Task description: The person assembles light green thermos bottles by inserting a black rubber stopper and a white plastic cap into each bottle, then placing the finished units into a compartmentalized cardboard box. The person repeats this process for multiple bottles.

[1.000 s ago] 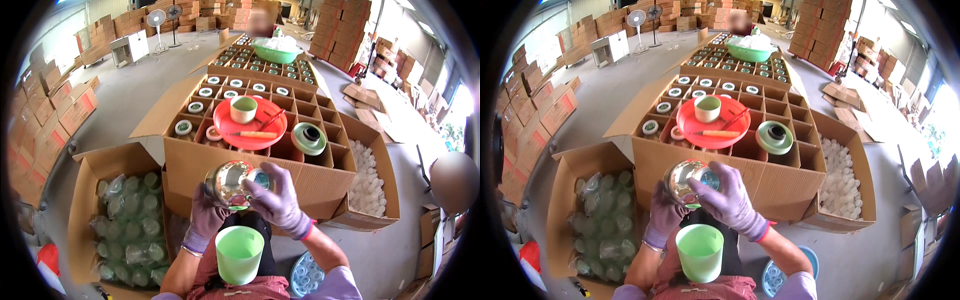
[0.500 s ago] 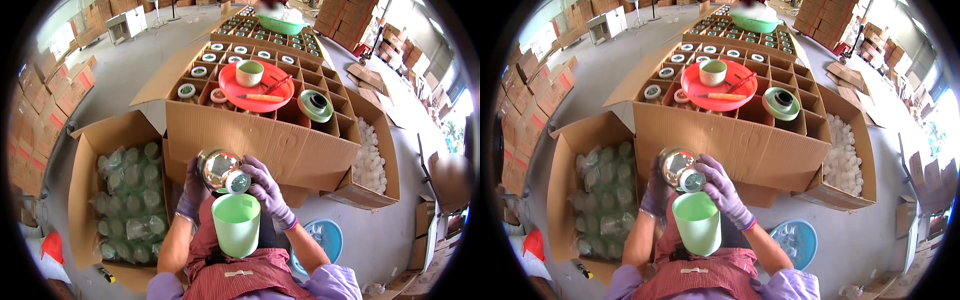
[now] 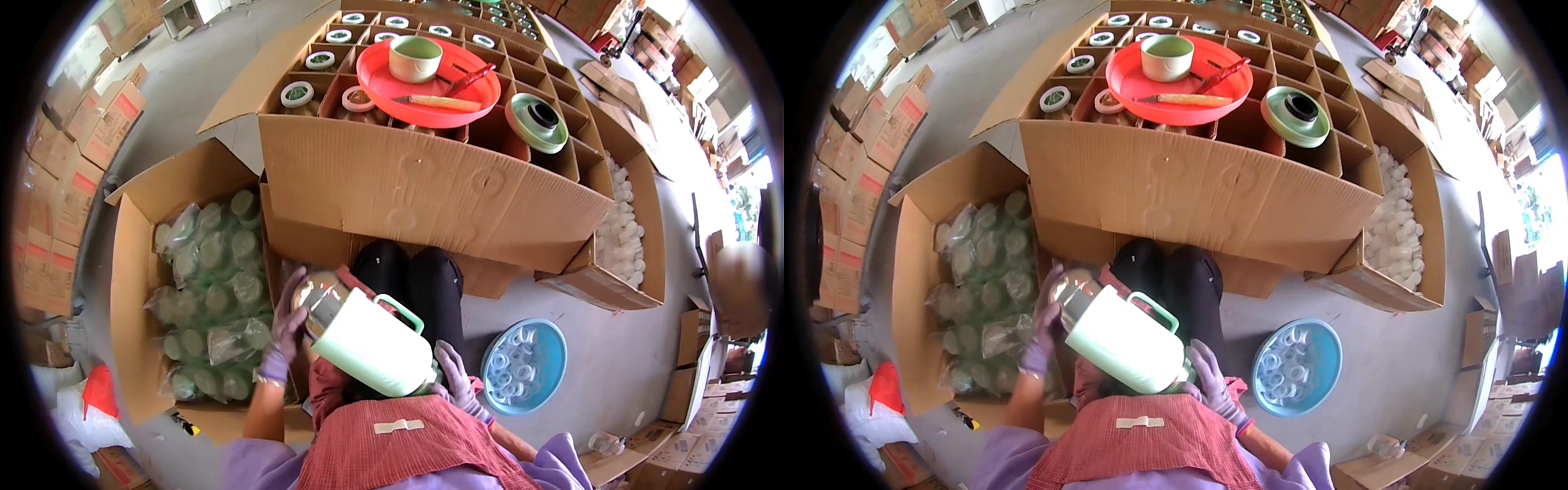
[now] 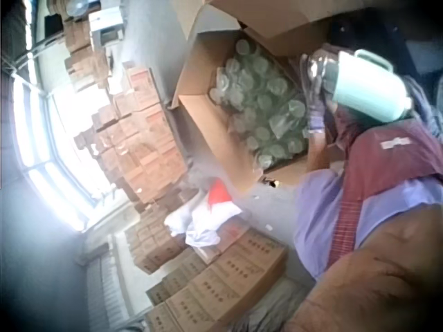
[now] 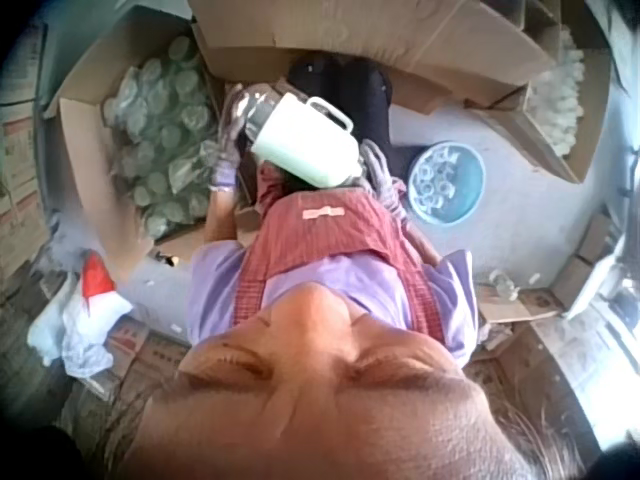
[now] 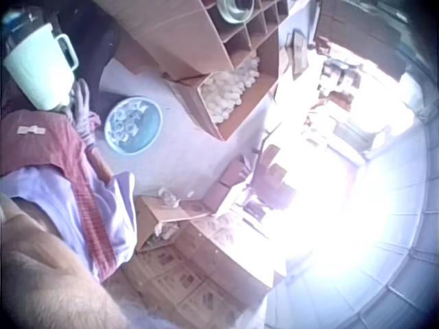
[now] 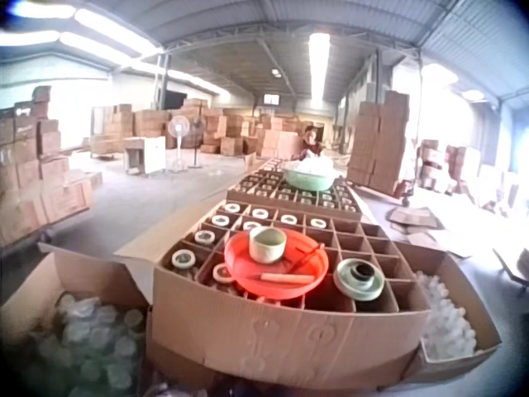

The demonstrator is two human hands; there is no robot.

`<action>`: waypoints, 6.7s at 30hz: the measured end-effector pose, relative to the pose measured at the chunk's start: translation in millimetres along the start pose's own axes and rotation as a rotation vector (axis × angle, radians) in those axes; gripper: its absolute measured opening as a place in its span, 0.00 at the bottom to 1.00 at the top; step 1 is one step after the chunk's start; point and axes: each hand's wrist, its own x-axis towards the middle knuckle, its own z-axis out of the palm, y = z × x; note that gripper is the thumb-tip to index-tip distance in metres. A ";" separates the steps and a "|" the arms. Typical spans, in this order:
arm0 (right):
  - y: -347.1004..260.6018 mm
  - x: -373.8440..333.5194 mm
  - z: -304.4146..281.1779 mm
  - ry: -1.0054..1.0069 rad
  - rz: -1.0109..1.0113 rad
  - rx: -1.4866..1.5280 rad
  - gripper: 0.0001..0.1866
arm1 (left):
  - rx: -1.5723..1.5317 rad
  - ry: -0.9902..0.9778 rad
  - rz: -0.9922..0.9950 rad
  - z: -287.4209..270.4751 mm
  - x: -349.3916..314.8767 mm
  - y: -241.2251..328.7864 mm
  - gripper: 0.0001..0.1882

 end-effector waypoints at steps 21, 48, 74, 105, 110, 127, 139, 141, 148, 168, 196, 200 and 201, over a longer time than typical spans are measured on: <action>-106.1 188.3 -3.6 -0.235 -0.183 0.525 0.51 | -0.512 0.091 -0.416 -37.1 -66.9 -133.5 0.22; -64.1 348.8 -292.2 0.260 -0.388 -0.972 0.34 | 1.215 -1.158 0.073 128.2 104.8 15.0 0.19; -111.2 252.0 -101.7 0.003 -0.692 -0.762 0.39 | -0.553 -0.253 -0.206 150.4 97.6 103.1 0.35; -36.3 208.6 -54.6 -0.091 0.115 0.087 0.18 | 0.658 -0.758 0.321 93.4 74.3 49.8 0.27; -36.5 214.4 -31.1 -0.371 0.025 0.047 0.22 | 0.701 -0.719 0.449 96.6 61.9 44.1 0.26; -26.6 95.2 -114.5 -0.261 0.191 0.172 0.30 | 0.182 -0.374 -0.392 122.5 -20.6 -45.1 0.18; -43.0 87.9 -118.3 -0.443 0.097 0.089 0.61 | 0.264 -0.715 -0.181 122.5 -0.1 -30.2 0.16; -62.4 102.8 -120.4 -0.472 0.157 0.075 0.58 | 0.281 -0.687 -0.147 120.5 -2.7 -26.1 0.17; -62.6 110.4 -119.8 -0.373 0.247 0.326 0.49 | 0.095 -0.435 -0.417 122.7 -15.5 -24.7 0.20; -69.0 133.1 -100.1 -0.224 -0.100 -0.087 0.49 | -0.109 -0.179 -0.476 119.1 -0.7 -2.6 0.17; -49.6 159.9 -104.8 -0.051 -0.349 0.020 0.37 | -0.020 -0.103 -0.067 120.9 48.2 65.0 0.14; -12.3 157.0 -79.6 0.152 0.126 0.332 0.30 | 0.833 -0.163 0.846 139.6 58.1 92.6 0.11; -5.9 156.9 -87.1 0.107 0.060 0.176 0.27 | 0.859 -0.169 0.869 142.5 61.3 96.5 0.10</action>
